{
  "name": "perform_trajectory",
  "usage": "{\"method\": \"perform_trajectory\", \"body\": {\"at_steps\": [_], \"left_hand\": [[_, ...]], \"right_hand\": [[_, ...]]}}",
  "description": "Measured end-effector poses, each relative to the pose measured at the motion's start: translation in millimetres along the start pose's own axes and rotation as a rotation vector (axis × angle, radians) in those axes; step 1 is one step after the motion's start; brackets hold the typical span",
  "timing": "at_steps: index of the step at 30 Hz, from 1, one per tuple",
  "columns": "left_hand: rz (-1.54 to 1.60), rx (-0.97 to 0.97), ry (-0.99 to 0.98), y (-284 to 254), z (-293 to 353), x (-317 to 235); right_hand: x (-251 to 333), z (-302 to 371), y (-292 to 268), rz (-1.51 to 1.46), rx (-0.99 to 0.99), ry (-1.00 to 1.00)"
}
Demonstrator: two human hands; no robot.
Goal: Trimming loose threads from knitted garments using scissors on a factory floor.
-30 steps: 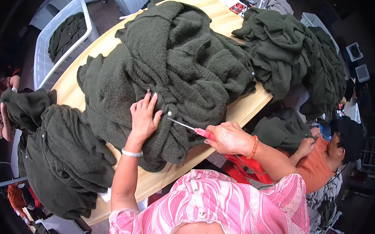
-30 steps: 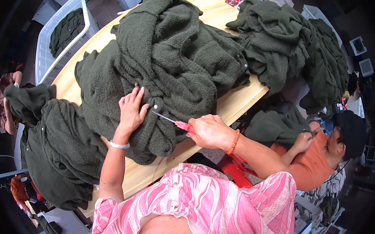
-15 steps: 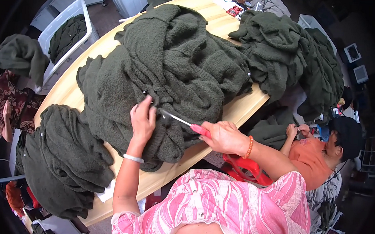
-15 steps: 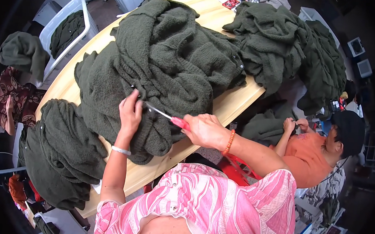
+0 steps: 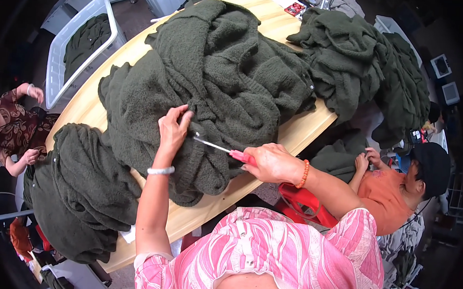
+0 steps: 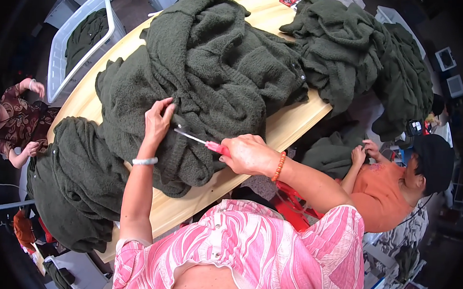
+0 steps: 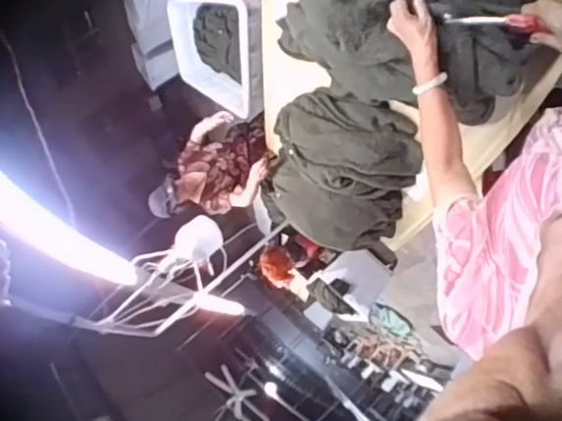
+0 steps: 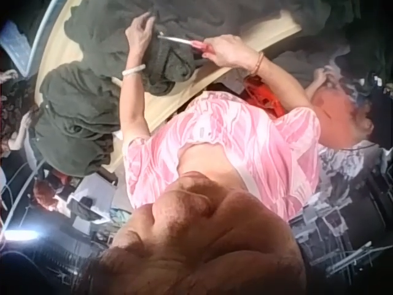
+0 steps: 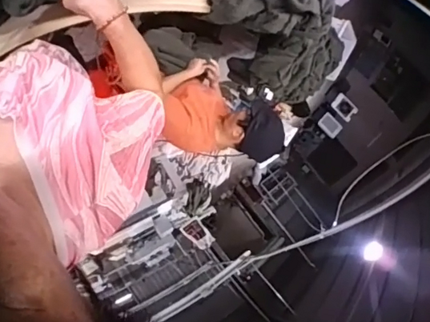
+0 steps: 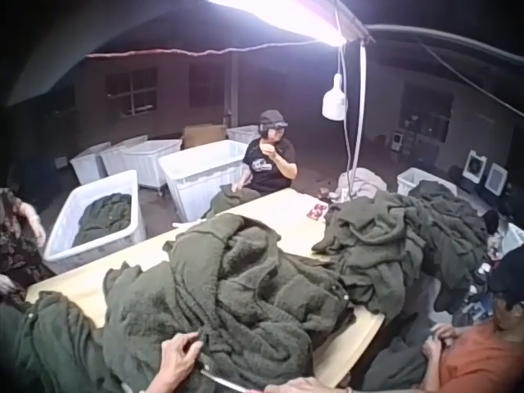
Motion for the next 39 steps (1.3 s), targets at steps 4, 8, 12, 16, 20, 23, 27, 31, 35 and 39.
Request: {"method": "perform_trajectory", "body": {"at_steps": [4, 8, 12, 16, 20, 23, 27, 31, 35, 39], "left_hand": [[-0.418, 0.017, 0.198, 3, 53, -48], [-0.475, -0.108, 0.296, -9, 69, -41], [0.328, -0.358, -0.175, -87, 82, -12], [-0.051, -0.263, 0.133, -87, 107, -56], [-0.541, -0.077, 0.104, -16, 135, -51], [-0.203, -0.310, 0.036, -36, 142, -17], [0.446, -0.794, -0.228, -156, 172, 34], [0.929, -1.133, -0.331, -228, 245, 115], [1.064, -1.081, -0.767, -157, 294, 165], [1.146, -0.608, -0.905, -69, 281, 141]], "right_hand": [[-19, 7, -7, -0.199, -0.198, 0.081], [-28, 7, -6, -0.243, -0.321, -0.001], [-33, 7, -6, -0.163, -0.361, -0.018], [-38, 2, -2, -0.092, -0.274, 0.046], [-27, -8, 5, -0.218, -0.237, 0.061], [-22, -5, 9, -0.146, -0.438, -0.082], [-16, -2, 7, -0.081, -0.431, -0.075], [-16, 1, 11, -0.073, -0.467, -0.180], [-13, -15, 18, -0.063, -0.353, -0.123], [-23, -7, 20, 0.025, -0.327, -0.049]]}}
Point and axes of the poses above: each hand's wrist, its own z-axis away from the middle knuckle, its own y-axis out of the palm, x = y × z, the point moved 6 cm from there along -z, towards the middle knuckle, and after that the axes turned 2 degrees about -y, right-handed, at the moved point
